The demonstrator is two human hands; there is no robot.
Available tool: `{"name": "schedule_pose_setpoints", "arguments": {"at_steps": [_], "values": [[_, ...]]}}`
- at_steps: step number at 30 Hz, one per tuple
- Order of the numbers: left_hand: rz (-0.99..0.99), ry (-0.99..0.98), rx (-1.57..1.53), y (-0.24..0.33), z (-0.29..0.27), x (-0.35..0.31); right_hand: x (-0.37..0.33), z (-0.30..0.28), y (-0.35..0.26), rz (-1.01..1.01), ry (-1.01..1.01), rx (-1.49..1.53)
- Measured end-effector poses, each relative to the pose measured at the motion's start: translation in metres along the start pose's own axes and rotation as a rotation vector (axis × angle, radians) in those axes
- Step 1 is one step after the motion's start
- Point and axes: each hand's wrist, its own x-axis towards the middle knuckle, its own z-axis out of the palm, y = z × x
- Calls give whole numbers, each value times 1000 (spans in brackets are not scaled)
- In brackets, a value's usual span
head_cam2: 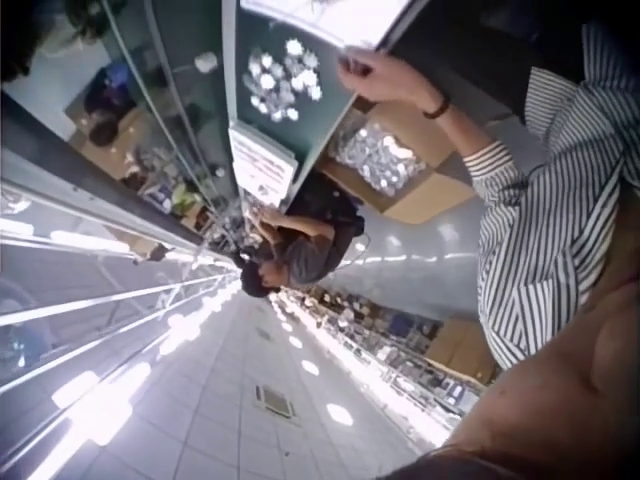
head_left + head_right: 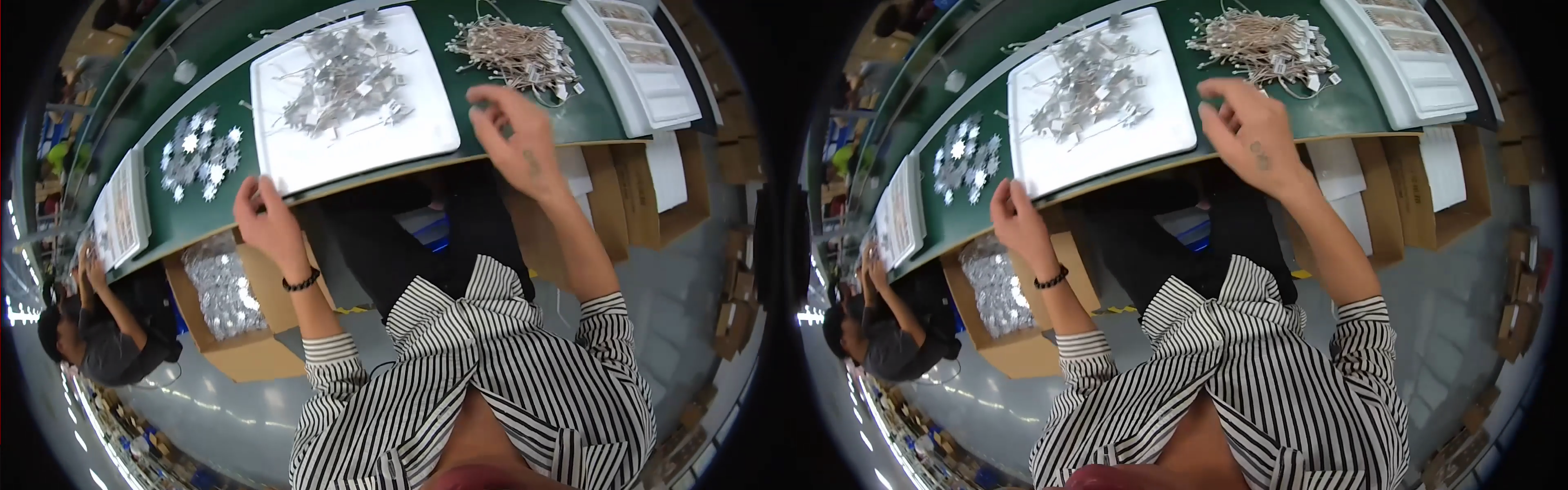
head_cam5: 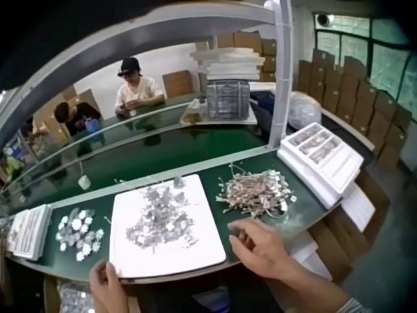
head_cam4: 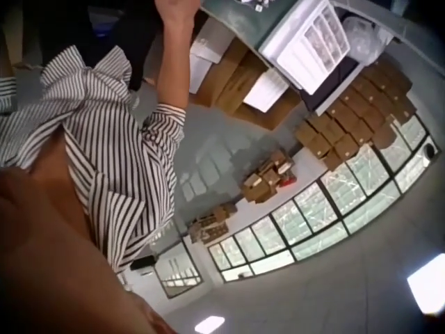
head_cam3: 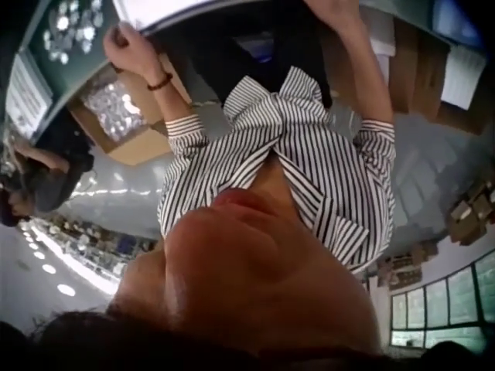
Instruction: Sort and untangle small decorative electronic components on an assembly line.
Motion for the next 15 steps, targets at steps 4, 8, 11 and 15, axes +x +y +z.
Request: {"name": "schedule_pose_setpoints", "arguments": {"at_steps": [4,8,11,15], "values": [[-290,84,-276,1,-18,-14,59,-7,5,-254,90,-275],[68,162,-38,-17,2,-27,88,-61,68,-211,3,-658],[-106,162,-277,-27,-3,-30,107,-107,123,47,-14,-302],[-487,166,-465,-47,-3,-80,138,-96,150,289,-364,33]]}}
